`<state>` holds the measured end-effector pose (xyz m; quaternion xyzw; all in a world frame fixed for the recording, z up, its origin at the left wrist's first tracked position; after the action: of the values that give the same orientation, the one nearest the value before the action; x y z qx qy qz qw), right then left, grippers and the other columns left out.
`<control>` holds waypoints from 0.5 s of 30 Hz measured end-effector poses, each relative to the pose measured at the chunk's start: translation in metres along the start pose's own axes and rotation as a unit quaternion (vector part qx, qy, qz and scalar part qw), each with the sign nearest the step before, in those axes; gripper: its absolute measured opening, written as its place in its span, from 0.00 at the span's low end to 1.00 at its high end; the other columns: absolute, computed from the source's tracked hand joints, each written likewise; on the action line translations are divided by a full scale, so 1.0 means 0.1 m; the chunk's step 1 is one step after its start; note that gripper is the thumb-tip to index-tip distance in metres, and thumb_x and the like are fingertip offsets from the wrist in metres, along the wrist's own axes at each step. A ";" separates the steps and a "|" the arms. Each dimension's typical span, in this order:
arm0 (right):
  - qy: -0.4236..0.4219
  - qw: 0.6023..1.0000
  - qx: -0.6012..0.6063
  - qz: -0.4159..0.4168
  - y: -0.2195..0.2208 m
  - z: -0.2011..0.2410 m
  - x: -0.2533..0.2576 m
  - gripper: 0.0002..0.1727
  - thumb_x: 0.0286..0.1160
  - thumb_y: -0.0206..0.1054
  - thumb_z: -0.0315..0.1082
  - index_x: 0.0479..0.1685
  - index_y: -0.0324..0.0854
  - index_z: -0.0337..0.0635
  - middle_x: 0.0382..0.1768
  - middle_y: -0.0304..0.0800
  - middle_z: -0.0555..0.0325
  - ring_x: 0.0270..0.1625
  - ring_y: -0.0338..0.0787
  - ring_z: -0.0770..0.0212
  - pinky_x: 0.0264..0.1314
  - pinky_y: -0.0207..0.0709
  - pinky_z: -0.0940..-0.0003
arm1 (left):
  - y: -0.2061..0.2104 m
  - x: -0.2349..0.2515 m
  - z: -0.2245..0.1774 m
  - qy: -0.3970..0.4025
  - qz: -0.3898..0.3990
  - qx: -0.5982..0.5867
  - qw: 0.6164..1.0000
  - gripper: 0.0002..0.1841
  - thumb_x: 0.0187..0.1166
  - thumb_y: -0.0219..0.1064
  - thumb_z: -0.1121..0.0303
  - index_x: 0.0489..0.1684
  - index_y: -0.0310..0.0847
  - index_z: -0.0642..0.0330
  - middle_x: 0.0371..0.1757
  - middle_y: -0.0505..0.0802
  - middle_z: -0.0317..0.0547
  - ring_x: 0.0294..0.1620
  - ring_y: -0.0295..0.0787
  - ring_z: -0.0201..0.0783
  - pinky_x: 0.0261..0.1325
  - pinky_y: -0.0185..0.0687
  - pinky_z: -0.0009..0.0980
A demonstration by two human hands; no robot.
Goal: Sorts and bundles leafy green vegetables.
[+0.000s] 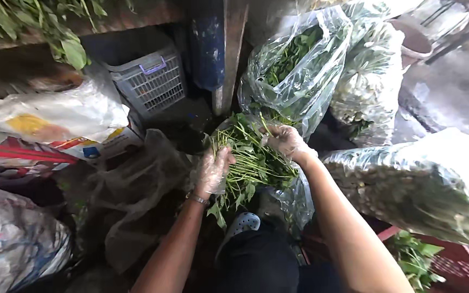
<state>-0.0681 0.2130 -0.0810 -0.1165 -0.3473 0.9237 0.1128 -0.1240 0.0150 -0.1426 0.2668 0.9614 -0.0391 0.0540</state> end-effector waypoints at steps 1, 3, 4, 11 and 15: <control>0.002 1.000 -0.005 0.010 0.03 -0.01 0.03 0.17 0.76 0.72 0.30 0.63 0.88 0.39 0.56 0.92 0.44 0.59 0.89 0.53 0.69 0.78 0.49 | 0.02 0.03 0.01 -0.012 -0.006 0.025 1.000 0.17 0.93 0.52 0.64 0.65 0.76 0.68 0.32 0.85 0.37 0.26 0.77 0.25 0.33 0.76 0.22; -0.002 1.000 -0.022 0.002 0.06 0.04 0.02 0.12 0.75 0.74 0.30 0.54 0.91 0.38 0.50 0.93 0.43 0.55 0.90 0.49 0.64 0.79 0.43 | 0.05 0.07 0.00 -0.041 -0.016 0.073 0.996 0.20 0.91 0.57 0.60 0.68 0.76 0.67 0.42 0.89 0.51 0.40 0.86 0.37 0.51 0.84 0.37; -0.006 0.999 -0.029 -0.013 0.07 0.07 0.01 0.09 0.76 0.73 0.30 0.49 0.92 0.37 0.46 0.93 0.42 0.52 0.90 0.47 0.60 0.79 0.41 | 0.07 0.08 -0.04 -0.045 -0.026 0.081 0.995 0.21 0.89 0.61 0.59 0.68 0.77 0.67 0.47 0.90 0.55 0.45 0.88 0.42 0.56 0.84 0.42; -0.004 0.999 0.013 -0.051 0.07 0.11 -0.08 0.06 0.75 0.72 0.27 0.41 0.90 0.32 0.42 0.91 0.44 0.47 0.88 0.54 0.56 0.80 0.52 | 0.28 0.19 -0.23 -0.032 -0.057 0.117 0.991 0.16 0.78 0.75 0.58 0.55 0.85 0.59 0.49 0.92 0.50 0.51 0.87 0.45 0.59 0.80 0.50; 0.028 0.997 0.045 -0.056 0.07 0.01 -0.12 0.06 0.77 0.72 0.30 0.40 0.91 0.36 0.36 0.92 0.53 0.38 0.86 0.66 0.48 0.80 0.60 | 0.35 0.22 -0.22 -0.070 -0.049 0.124 0.989 0.19 0.79 0.73 0.55 0.59 0.85 0.57 0.52 0.91 0.54 0.53 0.87 0.49 0.59 0.79 0.53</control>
<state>-0.0579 0.2033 -0.0834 -0.1180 -0.3083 0.9268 0.1790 -0.1261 0.0583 -0.1250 0.2202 0.9550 -0.1794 0.0854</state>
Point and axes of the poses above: each hand's wrist, its own x-axis towards the middle knuckle, its own y-axis out of the palm, z = x × y, the point moved 10 cm from there along x, towards the middle knuckle
